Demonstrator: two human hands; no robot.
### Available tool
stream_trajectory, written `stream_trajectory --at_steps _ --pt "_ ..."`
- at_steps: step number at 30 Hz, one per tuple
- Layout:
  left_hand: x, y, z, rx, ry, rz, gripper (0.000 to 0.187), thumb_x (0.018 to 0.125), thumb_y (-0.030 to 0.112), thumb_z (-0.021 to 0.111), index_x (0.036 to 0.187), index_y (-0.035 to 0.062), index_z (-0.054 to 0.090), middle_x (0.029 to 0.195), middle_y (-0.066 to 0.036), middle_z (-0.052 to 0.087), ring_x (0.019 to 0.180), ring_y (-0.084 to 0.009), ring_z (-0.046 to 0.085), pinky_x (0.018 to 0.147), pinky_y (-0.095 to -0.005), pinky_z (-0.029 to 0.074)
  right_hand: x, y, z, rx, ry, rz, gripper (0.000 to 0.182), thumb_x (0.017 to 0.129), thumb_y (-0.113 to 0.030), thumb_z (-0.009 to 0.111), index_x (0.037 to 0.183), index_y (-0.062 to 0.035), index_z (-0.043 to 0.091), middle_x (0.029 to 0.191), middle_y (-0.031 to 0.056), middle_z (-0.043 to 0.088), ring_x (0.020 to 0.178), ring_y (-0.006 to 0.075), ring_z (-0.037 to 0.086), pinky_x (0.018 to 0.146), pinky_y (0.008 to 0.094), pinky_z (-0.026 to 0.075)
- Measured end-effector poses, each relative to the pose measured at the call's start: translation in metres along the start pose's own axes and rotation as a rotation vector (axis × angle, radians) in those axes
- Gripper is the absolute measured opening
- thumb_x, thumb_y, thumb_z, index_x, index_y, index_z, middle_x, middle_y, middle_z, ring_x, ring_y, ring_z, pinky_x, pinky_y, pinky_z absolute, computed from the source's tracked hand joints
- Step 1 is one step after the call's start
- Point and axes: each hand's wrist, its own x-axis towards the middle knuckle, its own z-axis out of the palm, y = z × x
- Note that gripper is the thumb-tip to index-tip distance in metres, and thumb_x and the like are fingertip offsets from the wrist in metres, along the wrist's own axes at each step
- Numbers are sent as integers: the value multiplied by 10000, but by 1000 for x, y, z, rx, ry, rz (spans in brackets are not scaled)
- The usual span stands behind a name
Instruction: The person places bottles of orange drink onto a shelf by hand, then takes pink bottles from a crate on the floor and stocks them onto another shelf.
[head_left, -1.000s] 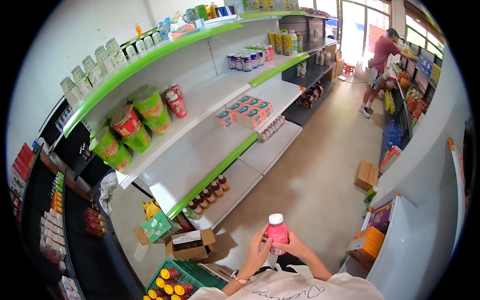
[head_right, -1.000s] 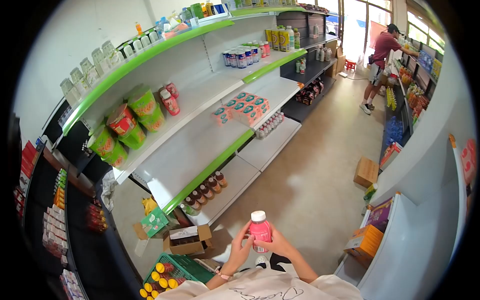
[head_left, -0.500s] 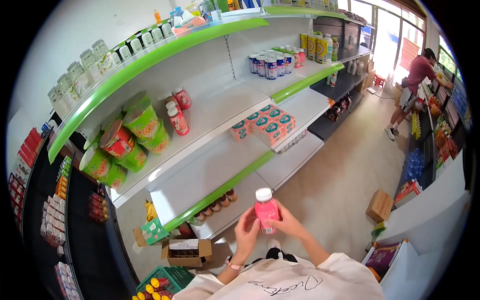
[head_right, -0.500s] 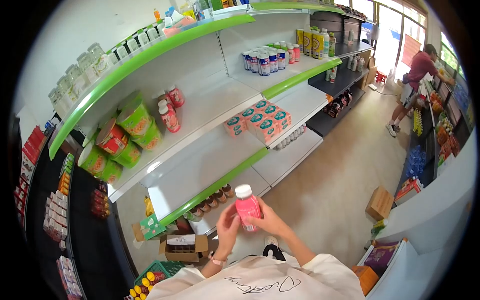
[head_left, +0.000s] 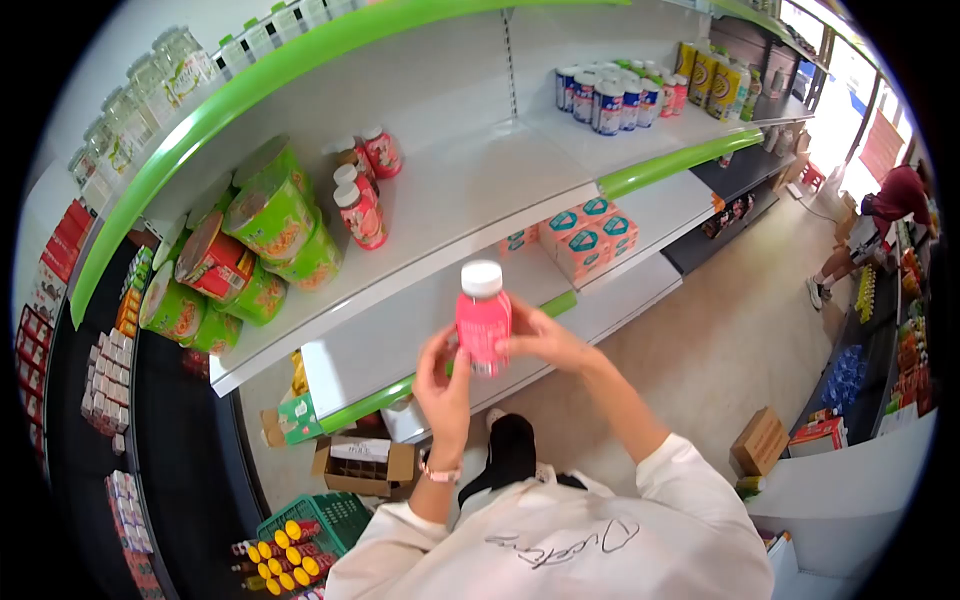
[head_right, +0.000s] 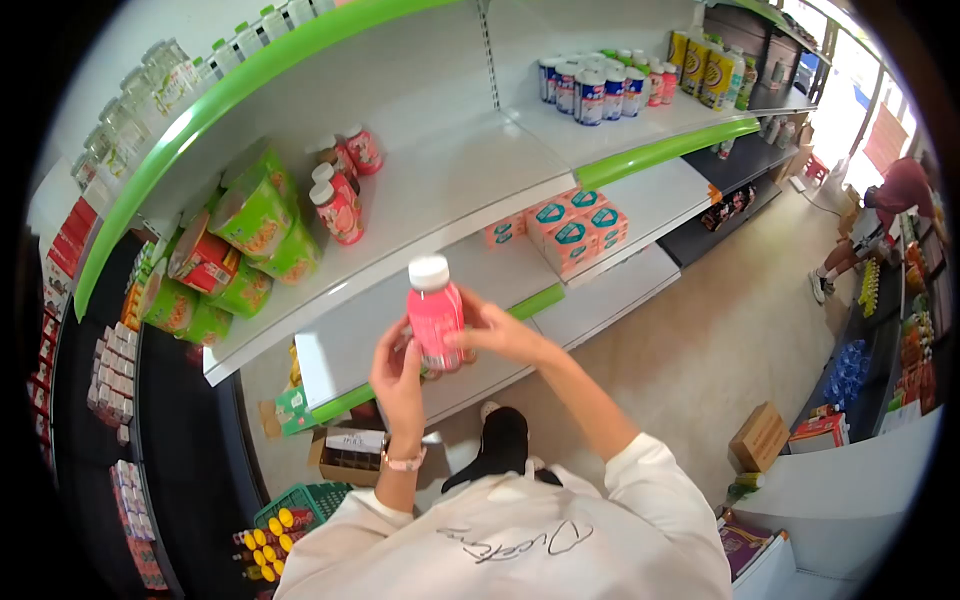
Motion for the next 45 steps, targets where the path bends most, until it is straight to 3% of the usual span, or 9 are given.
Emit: stream_trajectory --at_steps 8,11,18,21,24,31,40,43,45 --pt "105 -23 0 216 -1 123 516 866 -62 448 1379 -17 410 1340 -132 480 1112 -194 540 941 -320 449 127 -10 -41 -567 145 -106 889 659 -248 850 1369 -22 365 1306 136 492 1163 261 532 912 364 501" --pt "137 -24 5 161 54 79 535 864 -63 441 1393 13 402 1360 -122 455 1141 -190 519 951 -322 440 174 -10 -47 -825 294 -309 794 629 -240 859 1264 -18 439 1237 148 519 1051 290 587 867 360 512" --pt "204 -57 -7 184 -81 23 545 903 32 540 1421 38 371 1415 -111 357 1186 -173 469 942 -304 431 264 31 -61 -905 553 -179 766 672 -194 821 1255 5 366 1180 216 519 1022 363 578 848 395 499" --pt "228 -69 -4 179 -164 10 592 913 66 565 1448 33 311 1440 -127 310 1206 -183 448 937 -298 446 301 51 -76 -882 563 -177 750 739 -131 758 1311 24 298 1215 250 489 1068 401 543 880 422 476" --pt "244 -75 6 226 -212 26 645 928 99 575 1470 25 234 1484 -151 209 1236 -202 426 946 -304 456 327 53 -92 -1043 495 -396 762 782 -64 700 1364 34 219 1232 287 458 1107 403 517 888 412 473" --pt "276 -89 19 277 -255 148 684 945 119 558 1484 14 149 1537 -207 -48 1331 -233 329 1005 -335 432 364 45 -99 -829 411 -183 832 737 -86 750 1363 25 212 1231 305 426 1095 437 506 895 424 463" --pt "229 -27 -11 530 -29 228 508 894 60 563 1380 41 416 1435 -125 392 1250 -236 424 954 -339 395 387 58 -100 -881 450 -253 874 664 -210 836 1304 -62 259 1240 242 409 1035 453 533 839 481 470" --pt "229 -21 -23 594 266 455 493 816 -25 576 1299 9 478 1310 -152 457 1168 -297 456 979 -371 367 384 58 -98 -852 437 -249 898 651 -229 845 1308 -68 254 1248 241 403 1053 454 528 847 488 471" --pt "237 -24 -25 521 351 411 561 828 0 594 1354 11 400 1291 -161 455 1179 -276 448 1005 -374 343 383 52 -99 -823 423 -231 913 640 -234 852 1309 -70 254 1247 242 405 1064 455 524 852 491 470"
